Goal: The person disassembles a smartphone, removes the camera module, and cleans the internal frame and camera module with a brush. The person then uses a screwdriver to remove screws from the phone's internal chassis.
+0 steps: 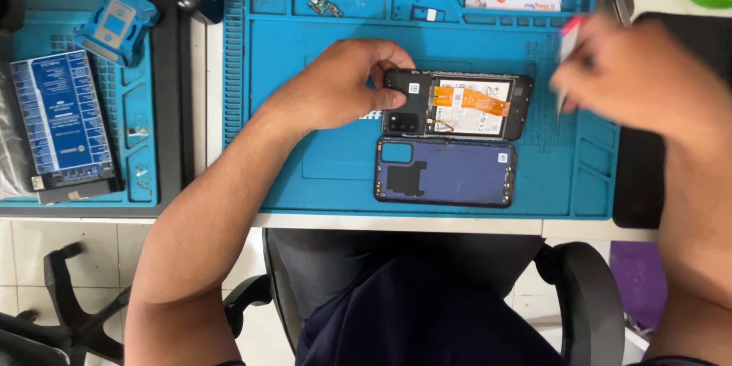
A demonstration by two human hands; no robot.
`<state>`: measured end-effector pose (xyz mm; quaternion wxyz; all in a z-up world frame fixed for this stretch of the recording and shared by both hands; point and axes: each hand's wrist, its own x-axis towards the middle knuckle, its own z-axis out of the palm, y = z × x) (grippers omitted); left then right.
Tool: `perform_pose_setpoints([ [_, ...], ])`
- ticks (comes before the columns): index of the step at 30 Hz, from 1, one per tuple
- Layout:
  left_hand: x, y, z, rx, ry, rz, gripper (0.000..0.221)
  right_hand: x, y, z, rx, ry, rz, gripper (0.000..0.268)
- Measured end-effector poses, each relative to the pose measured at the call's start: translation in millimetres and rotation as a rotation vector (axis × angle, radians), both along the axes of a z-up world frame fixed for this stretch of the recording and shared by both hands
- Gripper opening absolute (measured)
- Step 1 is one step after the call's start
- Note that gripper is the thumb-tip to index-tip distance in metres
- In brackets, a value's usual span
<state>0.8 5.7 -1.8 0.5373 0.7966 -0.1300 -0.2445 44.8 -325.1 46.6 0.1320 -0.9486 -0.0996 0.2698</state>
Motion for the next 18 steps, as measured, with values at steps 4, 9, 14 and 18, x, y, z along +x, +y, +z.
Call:
perform_pose_setpoints([
  [4,1,0,-3,0.045,0.000,-0.008,0.031,15,19,15,0.770,-0.029,0.035,0.031],
  [9,2,1,-3,0.084,0.015,-0.016,0.034,9,75,-42,1.094,-0.114,0.309,0.075],
  [14,3,0,0,0.080,-0.050,-0.019,0.040,-9,83,-70,1.159,-0.011,0.217,0.090],
  [18,3,-1,0,0.105,-0.022,-0.018,0.042,-10,84,-65,1.144,-0.101,0.290,0.087],
])
